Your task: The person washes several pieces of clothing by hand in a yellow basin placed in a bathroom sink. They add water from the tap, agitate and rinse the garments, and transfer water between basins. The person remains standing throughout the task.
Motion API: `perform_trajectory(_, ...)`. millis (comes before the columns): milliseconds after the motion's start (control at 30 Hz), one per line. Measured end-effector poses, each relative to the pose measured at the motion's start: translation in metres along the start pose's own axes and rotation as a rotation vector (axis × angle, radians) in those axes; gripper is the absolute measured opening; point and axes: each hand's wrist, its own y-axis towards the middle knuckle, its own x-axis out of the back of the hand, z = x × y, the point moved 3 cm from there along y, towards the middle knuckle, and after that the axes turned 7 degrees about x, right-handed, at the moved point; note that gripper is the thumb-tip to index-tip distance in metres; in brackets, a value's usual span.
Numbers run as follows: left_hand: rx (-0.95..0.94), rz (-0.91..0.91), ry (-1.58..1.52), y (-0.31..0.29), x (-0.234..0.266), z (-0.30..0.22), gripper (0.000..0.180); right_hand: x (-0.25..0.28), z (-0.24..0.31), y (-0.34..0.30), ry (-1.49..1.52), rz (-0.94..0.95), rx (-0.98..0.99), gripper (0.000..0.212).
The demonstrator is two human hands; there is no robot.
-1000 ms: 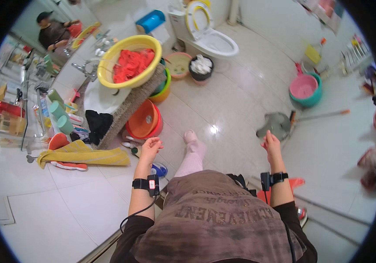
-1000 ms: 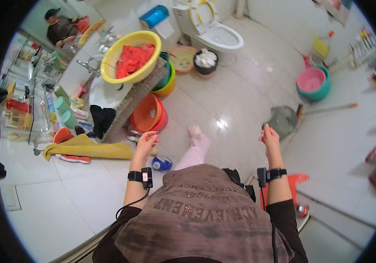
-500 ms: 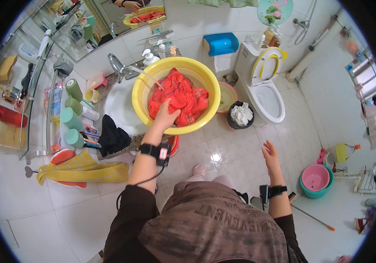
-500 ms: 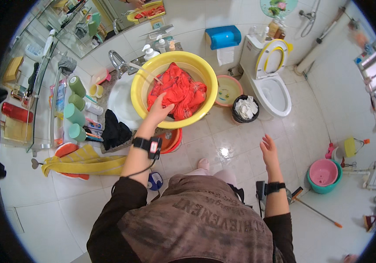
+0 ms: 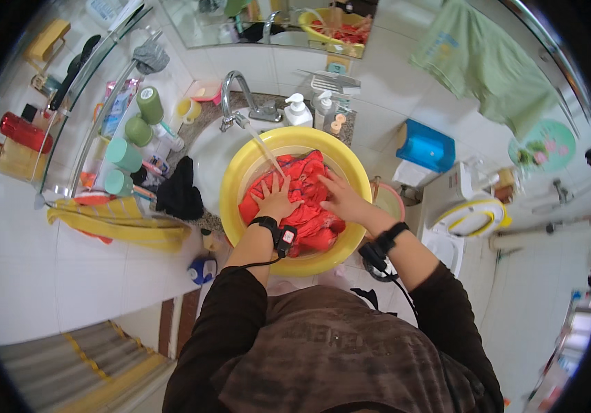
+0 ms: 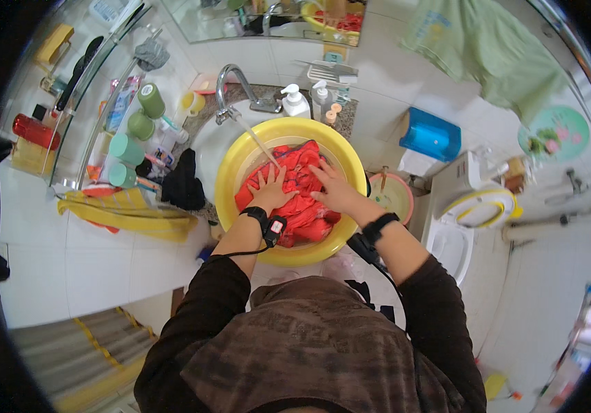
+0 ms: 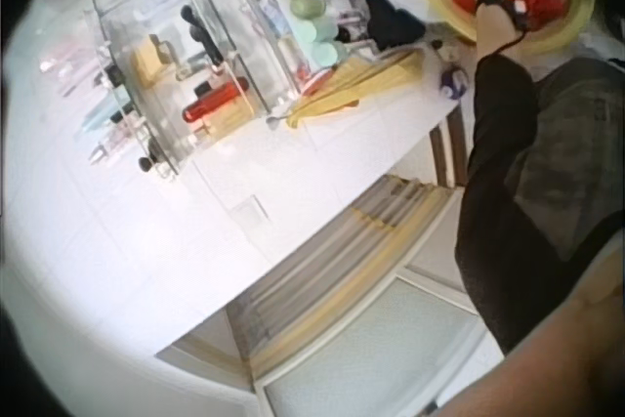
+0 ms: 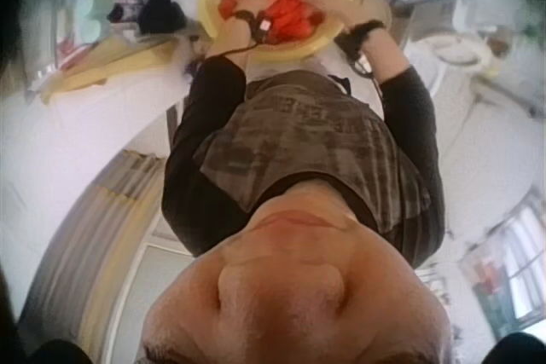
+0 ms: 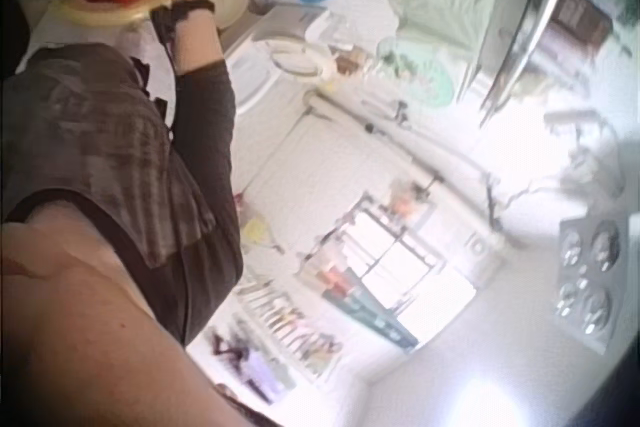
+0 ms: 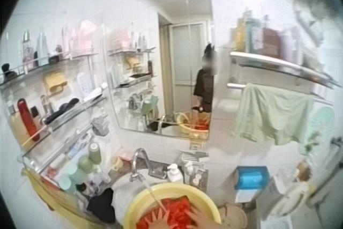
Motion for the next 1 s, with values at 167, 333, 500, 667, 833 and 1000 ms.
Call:
perform_trajectory(167,0.054,-0.023,-0.061,-0.004,-0.013,0.000,0.098,-0.020,-0.018,0.064,-0.374,0.311,0.029,0.074)
perform_trajectory(333,0.144,-0.080,-0.001,-0.022,-0.022,0.001,0.108,-0.047,-0.029,0.085,-0.439,0.504,0.049,0.074)
perform_trajectory(500,0.141,-0.080,-0.049,-0.012,-0.028,0.000,0.108,-0.060,-0.039,0.088,-0.490,0.519,0.051,0.075)
perform_trajectory(667,0.114,-0.116,-0.120,0.003,-0.041,0.002,0.098,-0.069,-0.045,0.092,-0.529,0.570,0.014,0.076)
perform_trajectory(833,0.092,-0.212,-0.101,0.007,-0.049,0.002,0.083,-0.074,-0.048,0.093,-0.513,0.447,0.121,0.077)
perform_trajectory(1000,0.047,-0.203,-0.122,-0.005,-0.025,0.003,0.096,-0.062,-0.043,0.095,-0.511,0.360,0.171,0.077)
